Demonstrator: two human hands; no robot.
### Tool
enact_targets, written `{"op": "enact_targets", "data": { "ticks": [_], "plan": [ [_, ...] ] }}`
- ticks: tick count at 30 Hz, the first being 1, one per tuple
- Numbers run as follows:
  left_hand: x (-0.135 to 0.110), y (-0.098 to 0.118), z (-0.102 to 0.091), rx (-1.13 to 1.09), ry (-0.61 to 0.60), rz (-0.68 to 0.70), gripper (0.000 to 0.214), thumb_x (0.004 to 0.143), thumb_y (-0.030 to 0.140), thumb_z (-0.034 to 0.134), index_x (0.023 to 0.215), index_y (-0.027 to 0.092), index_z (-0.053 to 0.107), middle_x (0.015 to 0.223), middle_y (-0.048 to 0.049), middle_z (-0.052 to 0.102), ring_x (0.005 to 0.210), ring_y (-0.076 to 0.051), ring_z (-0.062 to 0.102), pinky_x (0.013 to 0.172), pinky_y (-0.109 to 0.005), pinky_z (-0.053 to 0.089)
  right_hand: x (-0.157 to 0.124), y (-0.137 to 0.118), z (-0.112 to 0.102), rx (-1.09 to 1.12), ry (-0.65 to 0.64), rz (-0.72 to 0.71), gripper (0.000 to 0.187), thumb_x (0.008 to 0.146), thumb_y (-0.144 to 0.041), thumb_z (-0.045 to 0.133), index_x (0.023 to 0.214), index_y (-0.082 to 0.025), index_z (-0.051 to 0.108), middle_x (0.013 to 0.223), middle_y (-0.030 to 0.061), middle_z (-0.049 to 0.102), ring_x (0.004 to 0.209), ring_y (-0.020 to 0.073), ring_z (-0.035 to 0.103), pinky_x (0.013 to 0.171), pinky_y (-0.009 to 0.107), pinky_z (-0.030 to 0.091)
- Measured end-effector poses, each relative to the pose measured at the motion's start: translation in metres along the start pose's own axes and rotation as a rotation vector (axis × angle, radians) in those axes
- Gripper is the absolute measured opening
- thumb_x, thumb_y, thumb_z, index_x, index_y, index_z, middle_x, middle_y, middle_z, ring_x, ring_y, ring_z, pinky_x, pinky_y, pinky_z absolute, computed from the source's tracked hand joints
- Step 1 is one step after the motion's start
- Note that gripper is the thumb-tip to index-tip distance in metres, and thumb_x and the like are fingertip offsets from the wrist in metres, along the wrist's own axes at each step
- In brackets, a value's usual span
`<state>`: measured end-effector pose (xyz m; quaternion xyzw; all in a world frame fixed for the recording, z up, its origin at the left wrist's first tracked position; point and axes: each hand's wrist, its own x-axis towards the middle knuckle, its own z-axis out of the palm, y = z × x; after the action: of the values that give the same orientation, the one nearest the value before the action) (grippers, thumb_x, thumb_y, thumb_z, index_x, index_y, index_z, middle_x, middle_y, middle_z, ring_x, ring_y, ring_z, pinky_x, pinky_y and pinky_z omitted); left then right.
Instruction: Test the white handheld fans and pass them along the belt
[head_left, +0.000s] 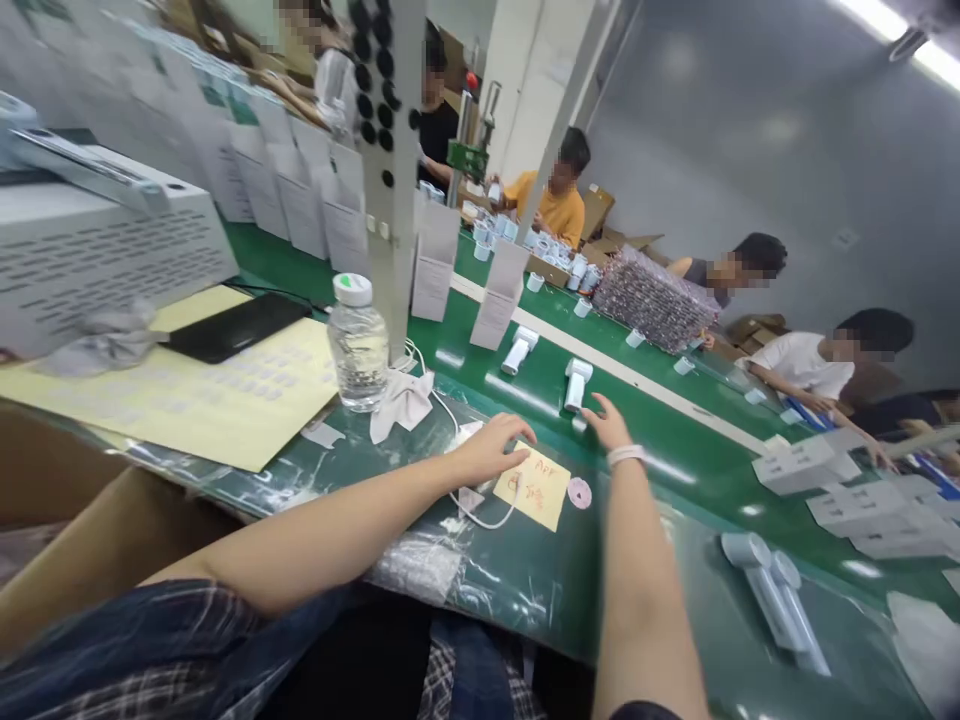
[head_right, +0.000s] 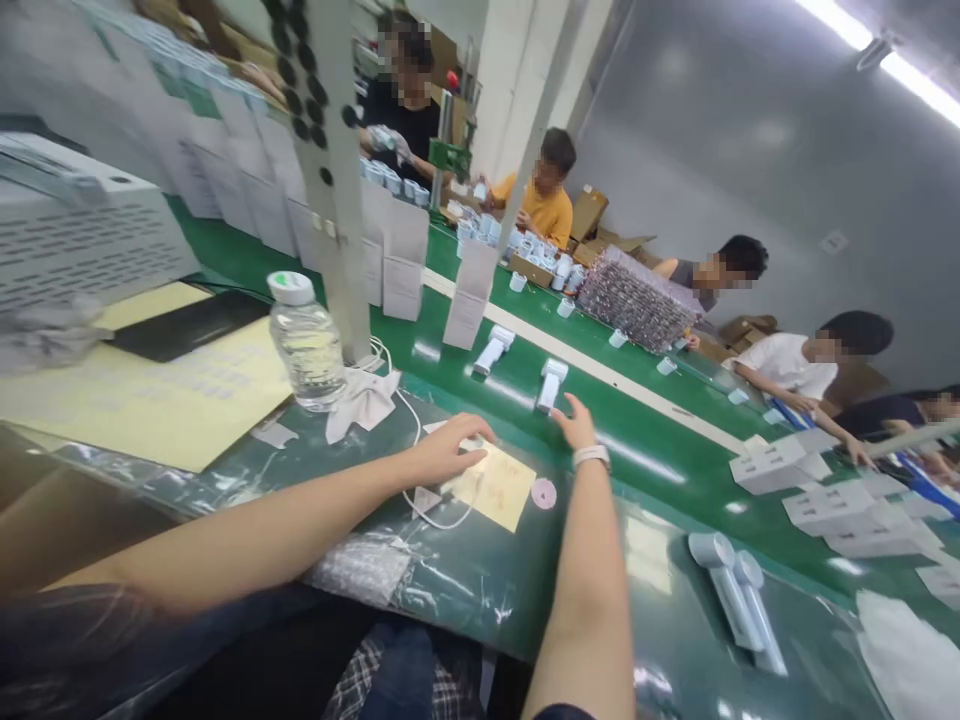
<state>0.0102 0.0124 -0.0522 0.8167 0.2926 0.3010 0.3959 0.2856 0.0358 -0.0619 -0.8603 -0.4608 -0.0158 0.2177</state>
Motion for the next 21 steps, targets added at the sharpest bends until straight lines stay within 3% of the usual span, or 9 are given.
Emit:
{"op": "enact_targets", "data": {
  "ticks": [3,6,10,14,18,21],
  "plan": [
    [0.007,-0.01,0.005,0.019,0.029,-0.061,0.015,0.08,0.019,0.058,0.093,0.018,0.065,0.101,-0.0077,0.066,0.102,-0.024,0.056,0.095,-0.04,0.048,0.017,-0.064,0.029,-0.019,-0.084,-0.031,0.031,0.097,-0.036,0.061,0.124,-0.02,0.062,0.134,0.0103,0.06,0.113,0.0231,0.063,0.097,0.046,0.055],
    [0.014,-0.018,0.007,0.014,0.077,-0.029,0.014,0.079,0.016,0.059,0.092,0.019,0.065,0.101,-0.0072,0.066,0.105,-0.024,0.055,0.098,-0.039,0.046,0.025,-0.12,0.05,-0.038,-0.12,-0.019,0.03,0.098,-0.036,0.06,0.123,-0.021,0.063,0.139,0.0109,0.057,0.118,0.0243,0.061,0.101,0.048,0.052],
    [0.016,-0.017,0.002,-0.057,0.138,-0.04,0.013,0.077,0.015,0.059,0.089,0.019,0.062,0.102,-0.0064,0.065,0.104,-0.023,0.054,0.098,-0.038,0.045,0.025,-0.168,0.064,-0.058,-0.176,-0.004,0.046,0.095,-0.049,0.06,0.129,-0.018,0.059,0.146,0.0128,0.051,0.129,0.03,0.053,0.108,0.055,0.044],
    [0.018,-0.013,-0.006,-0.234,0.165,-0.172,0.01,0.071,0.014,0.063,0.079,0.02,0.061,0.095,-0.0054,0.062,0.106,-0.025,0.052,0.103,-0.042,0.042,0.027,-0.173,0.056,-0.087,-0.251,0.0,0.047,0.095,-0.048,0.06,0.131,-0.018,0.058,0.146,0.0128,0.051,0.129,0.0302,0.053,0.108,0.055,0.045],
    [0.023,-0.017,-0.005,-0.408,0.174,-0.25,0.014,0.067,0.016,0.07,0.078,0.021,0.063,0.095,-0.0055,0.062,0.108,-0.027,0.053,0.105,-0.044,0.042,0.022,-0.143,0.034,-0.112,-0.311,-0.084,0.039,0.095,-0.041,0.064,0.126,-0.018,0.06,0.136,0.0107,0.059,0.119,0.0261,0.06,0.1,0.05,0.051],
    [0.03,-0.026,0.002,-0.633,0.176,-0.359,0.018,0.07,0.023,0.073,0.083,0.02,0.061,0.091,-0.0043,0.062,0.099,-0.024,0.058,0.1,-0.044,0.046,0.003,-0.114,0.013,-0.125,-0.292,-0.19,0.032,0.089,-0.039,0.068,0.108,-0.012,0.069,0.134,0.0166,0.06,0.113,0.0278,0.064,0.097,0.046,0.051]
  ]
}}
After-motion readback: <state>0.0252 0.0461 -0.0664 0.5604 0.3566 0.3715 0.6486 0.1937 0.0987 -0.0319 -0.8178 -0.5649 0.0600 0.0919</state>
